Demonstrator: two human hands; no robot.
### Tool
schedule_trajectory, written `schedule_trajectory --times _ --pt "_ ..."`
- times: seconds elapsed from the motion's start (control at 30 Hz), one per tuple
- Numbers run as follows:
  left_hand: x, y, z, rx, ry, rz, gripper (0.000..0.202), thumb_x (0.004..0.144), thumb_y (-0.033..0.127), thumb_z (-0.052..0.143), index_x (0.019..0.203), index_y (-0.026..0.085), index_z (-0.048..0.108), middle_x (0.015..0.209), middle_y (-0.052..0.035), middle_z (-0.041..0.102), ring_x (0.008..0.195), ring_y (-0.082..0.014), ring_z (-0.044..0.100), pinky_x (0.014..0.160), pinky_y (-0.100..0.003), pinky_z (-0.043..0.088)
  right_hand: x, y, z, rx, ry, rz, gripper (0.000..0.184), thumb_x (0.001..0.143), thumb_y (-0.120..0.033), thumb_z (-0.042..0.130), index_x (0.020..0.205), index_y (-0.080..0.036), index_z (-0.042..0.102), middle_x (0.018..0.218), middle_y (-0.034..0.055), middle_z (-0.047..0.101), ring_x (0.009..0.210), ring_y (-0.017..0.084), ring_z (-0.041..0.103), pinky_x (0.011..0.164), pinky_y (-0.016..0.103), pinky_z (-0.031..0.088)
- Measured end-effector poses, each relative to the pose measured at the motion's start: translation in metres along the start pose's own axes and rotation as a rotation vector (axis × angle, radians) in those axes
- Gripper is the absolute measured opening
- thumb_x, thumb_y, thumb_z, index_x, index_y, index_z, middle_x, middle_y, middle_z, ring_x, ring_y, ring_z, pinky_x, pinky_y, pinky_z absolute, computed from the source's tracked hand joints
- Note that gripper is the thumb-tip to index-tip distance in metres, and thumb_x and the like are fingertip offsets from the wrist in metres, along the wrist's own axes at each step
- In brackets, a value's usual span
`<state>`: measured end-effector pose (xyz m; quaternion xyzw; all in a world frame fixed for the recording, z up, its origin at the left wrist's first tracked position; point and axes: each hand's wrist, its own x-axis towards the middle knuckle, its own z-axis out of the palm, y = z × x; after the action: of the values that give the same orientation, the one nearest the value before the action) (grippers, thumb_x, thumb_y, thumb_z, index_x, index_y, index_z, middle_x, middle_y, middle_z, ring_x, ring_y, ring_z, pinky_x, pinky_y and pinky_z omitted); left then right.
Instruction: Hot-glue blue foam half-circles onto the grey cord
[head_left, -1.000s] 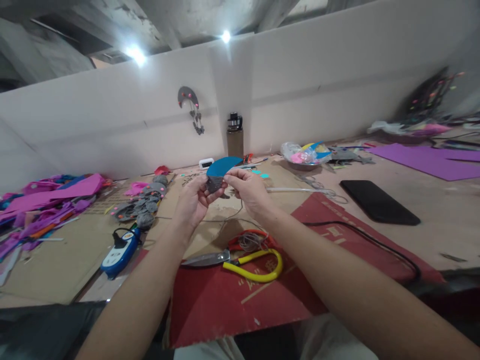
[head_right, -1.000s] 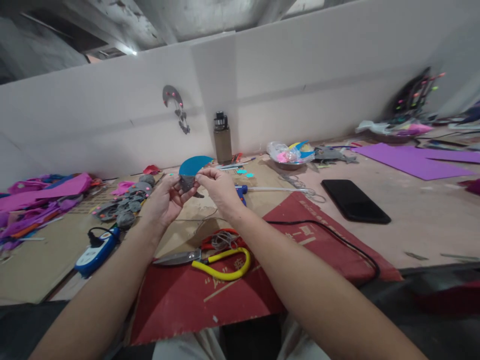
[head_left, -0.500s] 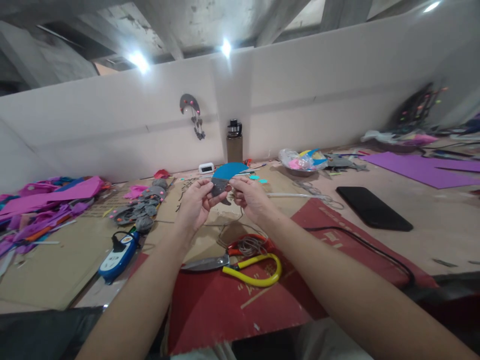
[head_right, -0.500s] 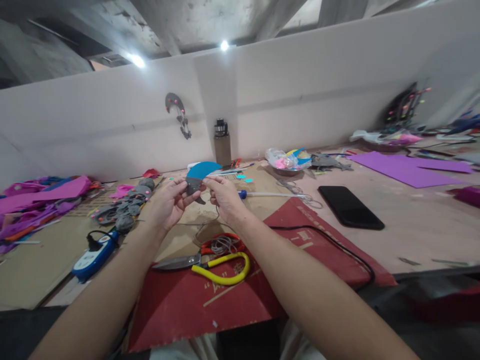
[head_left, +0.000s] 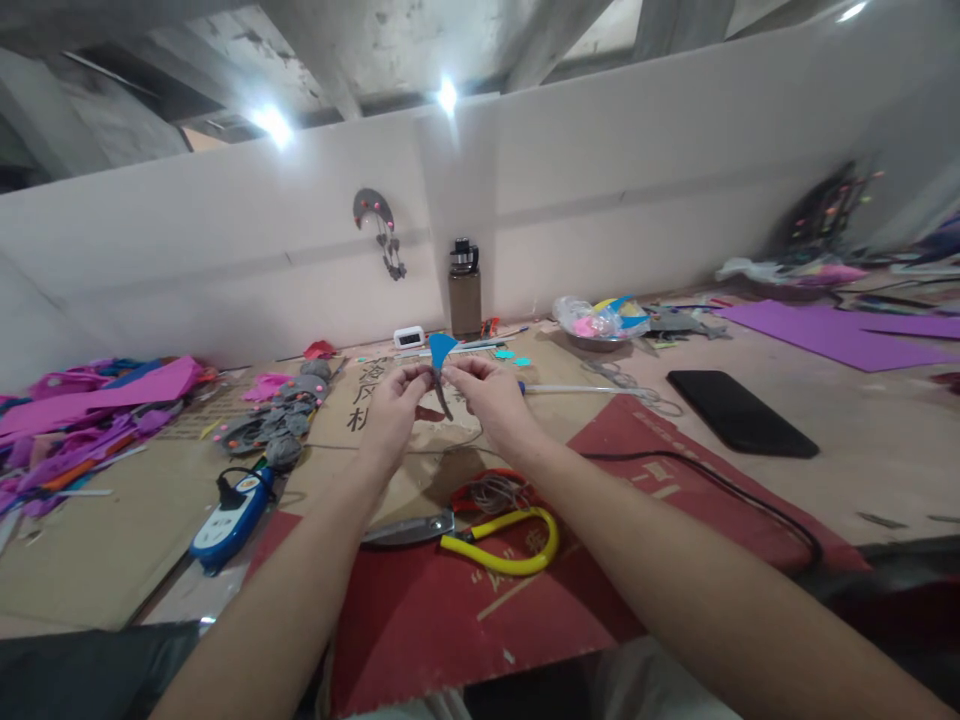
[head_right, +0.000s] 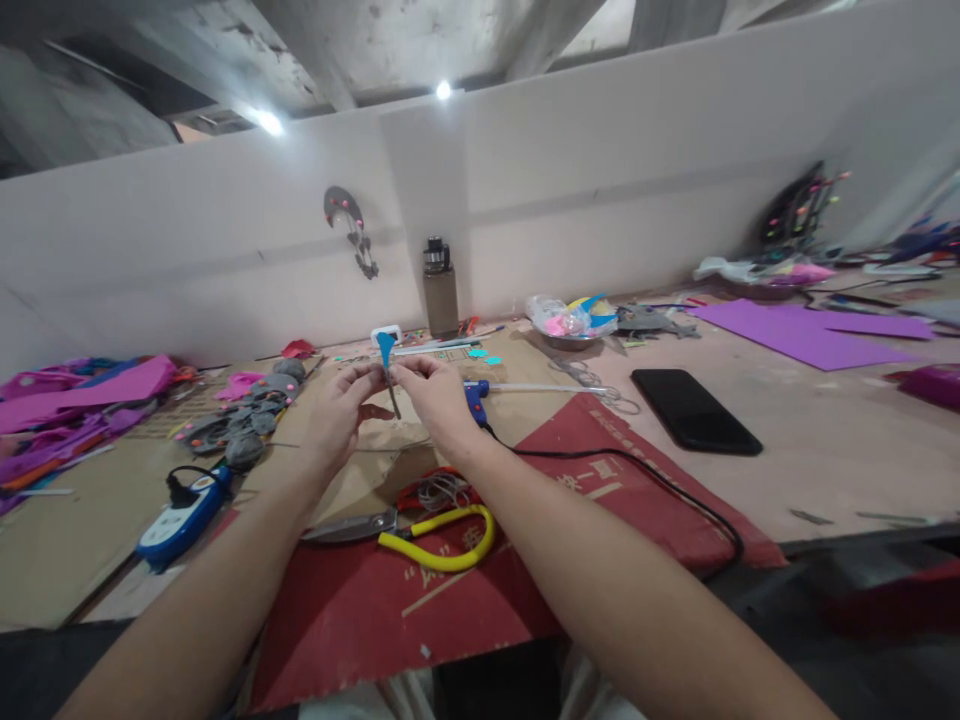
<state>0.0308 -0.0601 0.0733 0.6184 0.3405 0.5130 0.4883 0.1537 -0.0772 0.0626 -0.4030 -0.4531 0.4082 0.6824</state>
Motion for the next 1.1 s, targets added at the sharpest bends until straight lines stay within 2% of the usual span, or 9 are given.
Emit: schedule_trajectory --times 0.17,0.27,0.4,0.47,0.57,0.63,0.73,0.93,1.1 --pt "-0.003 0.002 -0.002 0.336 -0.062 0.084 0.033 0.071 0.039 0.063 0.093 0.015 0.066 0.085 -0.0051 0.066 0.061 -0.011 0.055 0.038 -0.017 0.038 0.003 0.005 -0.003 -0.107 -0.009 -0.073 0.018 0.068 -0.034 0.06 0.07 -0.017 0.064 0.066 -0.0007 0.06 0.061 0.011 0.049 0.06 0.025 0.038" --pt "-0.004 0.001 -0.003 0.408 -0.033 0.108 0.03 0.075 0.037 0.059 0.093 0.016 0.068 0.077 -0.0028 0.066 0.052 -0.0073 0.049 0.038 -0.016 0.035 0.003 0.008 -0.004 -0.166 -0.043 -0.119 0.019 0.07 -0.035 0.059 0.073 -0.017 0.065 0.071 0.0003 0.063 0.069 0.013 0.053 0.068 0.027 0.041" --pt "-0.003 0.0 -0.002 0.361 0.057 0.059 0.03 0.071 0.033 0.062 0.096 0.016 0.067 0.077 -0.0025 0.065 0.047 -0.0069 0.046 0.034 -0.017 0.032 0.001 0.008 -0.004 -0.266 -0.072 -0.172 0.019 0.075 -0.03 0.054 0.079 -0.017 0.067 0.076 0.001 0.066 0.074 0.014 0.057 0.073 0.028 0.042" --pt "-0.003 0.0 -0.001 0.301 0.069 0.061 0.024 0.069 0.03 0.065 0.088 0.015 0.067 0.073 -0.0022 0.064 0.047 -0.0072 0.047 0.037 -0.017 0.033 -0.001 0.005 -0.004 -0.331 -0.079 -0.211 0.018 0.076 -0.027 0.052 0.08 -0.018 0.068 0.078 0.0011 0.067 0.074 0.014 0.057 0.072 0.028 0.042" --pt "-0.002 0.002 -0.002 0.231 0.108 0.091 0.011 0.065 0.024 0.068 0.07 0.016 0.064 0.063 0.0 0.061 0.053 -0.0086 0.05 0.047 -0.018 0.04 -0.004 0.002 -0.004 -0.448 -0.093 -0.283 0.018 0.079 -0.024 0.051 0.081 -0.019 0.068 0.079 0.0016 0.067 0.075 0.015 0.058 0.073 0.028 0.042" --pt "0.0 0.003 -0.003 0.232 0.135 0.104 0.009 0.063 0.021 0.069 0.064 0.016 0.061 0.059 0.0014 0.058 0.056 -0.0092 0.051 0.052 -0.018 0.041 -0.005 0.001 -0.004 -0.542 -0.114 -0.342 0.017 0.08 -0.022 0.051 0.083 -0.02 0.068 0.083 0.0025 0.067 0.08 0.016 0.058 0.077 0.029 0.041" --pt "0.002 0.003 -0.008 0.256 0.13 0.094 0.009 0.061 0.016 0.069 0.06 0.016 0.06 0.057 0.0023 0.056 0.054 -0.0086 0.051 0.051 -0.018 0.04 -0.008 0.002 -0.004 -0.686 -0.149 -0.404 0.018 0.08 -0.02 0.051 0.087 -0.019 0.068 0.087 0.0049 0.065 0.086 0.017 0.056 0.081 0.029 0.04" --pt "0.008 -0.002 -0.018 0.302 0.096 -0.031 0.01 0.062 0.017 0.068 0.062 0.015 0.058 0.056 0.0022 0.053 0.047 -0.0083 0.048 0.041 -0.019 0.041 -0.008 0.008 -0.004 -0.831 -0.207 -0.433 0.021 0.083 -0.021 0.048 0.089 -0.016 0.068 0.081 0.0068 0.06 0.077 0.016 0.051 0.073 0.028 0.038" --pt "0.013 -0.009 -0.022 0.201 0.085 0.004 0.01 0.061 0.013 0.068 0.065 0.015 0.059 0.067 -0.0007 0.06 0.062 -0.0108 0.058 0.055 -0.021 0.053 -0.006 0.01 -0.006 -0.843 -0.199 -0.412 0.019 0.083 -0.022 0.048 0.078 -0.017 0.066 0.077 0.0055 0.059 0.075 0.016 0.051 0.072 0.028 0.037"
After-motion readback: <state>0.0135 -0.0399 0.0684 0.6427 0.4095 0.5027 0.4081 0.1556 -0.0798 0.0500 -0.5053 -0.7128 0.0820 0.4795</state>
